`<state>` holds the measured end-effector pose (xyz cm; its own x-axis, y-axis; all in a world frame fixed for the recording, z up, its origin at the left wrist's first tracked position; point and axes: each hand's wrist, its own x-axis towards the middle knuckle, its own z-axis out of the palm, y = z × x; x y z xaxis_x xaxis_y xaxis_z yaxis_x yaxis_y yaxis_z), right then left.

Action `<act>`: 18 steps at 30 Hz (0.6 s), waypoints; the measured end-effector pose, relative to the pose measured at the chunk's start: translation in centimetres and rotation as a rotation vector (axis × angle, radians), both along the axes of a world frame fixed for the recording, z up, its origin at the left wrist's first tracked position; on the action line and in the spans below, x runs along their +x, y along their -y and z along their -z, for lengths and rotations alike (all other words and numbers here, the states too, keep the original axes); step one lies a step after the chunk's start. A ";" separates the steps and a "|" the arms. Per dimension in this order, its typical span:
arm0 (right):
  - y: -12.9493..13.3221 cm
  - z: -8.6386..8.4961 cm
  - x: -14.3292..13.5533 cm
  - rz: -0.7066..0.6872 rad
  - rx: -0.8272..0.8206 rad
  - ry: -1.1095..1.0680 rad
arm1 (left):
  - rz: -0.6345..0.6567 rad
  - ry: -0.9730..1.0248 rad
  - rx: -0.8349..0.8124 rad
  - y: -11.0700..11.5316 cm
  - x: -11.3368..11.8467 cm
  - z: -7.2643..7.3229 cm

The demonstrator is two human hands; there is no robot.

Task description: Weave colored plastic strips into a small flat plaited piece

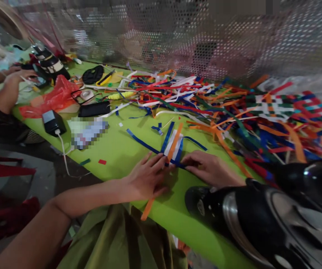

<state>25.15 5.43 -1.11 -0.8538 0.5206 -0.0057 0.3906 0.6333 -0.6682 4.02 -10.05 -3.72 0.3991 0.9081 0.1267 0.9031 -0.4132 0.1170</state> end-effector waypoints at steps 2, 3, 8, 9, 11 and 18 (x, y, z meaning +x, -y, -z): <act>-0.1 0.2 -0.2 -0.022 0.009 -0.025 | 0.004 -0.001 -0.002 0.0 0.0 -0.1; -0.1 0.2 -0.3 -0.033 0.015 -0.042 | 0.006 0.002 -0.004 0.1 0.0 -0.1; 0.5 0.2 -1.0 -0.114 -0.027 -0.066 | -0.008 0.026 -0.044 0.3 0.1 -0.1; 0.6 0.1 -1.1 -0.121 -0.045 -0.065 | -0.015 0.029 -0.057 0.4 0.1 -0.1; 0.7 -0.1 -1.0 -0.109 -0.090 -0.061 | -0.028 0.039 -0.069 0.5 0.1 0.0; 0.9 -2.3 3.6 0.201 -0.197 -0.100 | -0.030 0.039 -0.059 0.8 0.1 0.3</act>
<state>28.72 4.54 1.19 -0.7352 0.6763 -0.0445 0.4211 0.4044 -0.8119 4.15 -10.87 -4.02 0.3671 0.9260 0.0876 0.9094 -0.3771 0.1752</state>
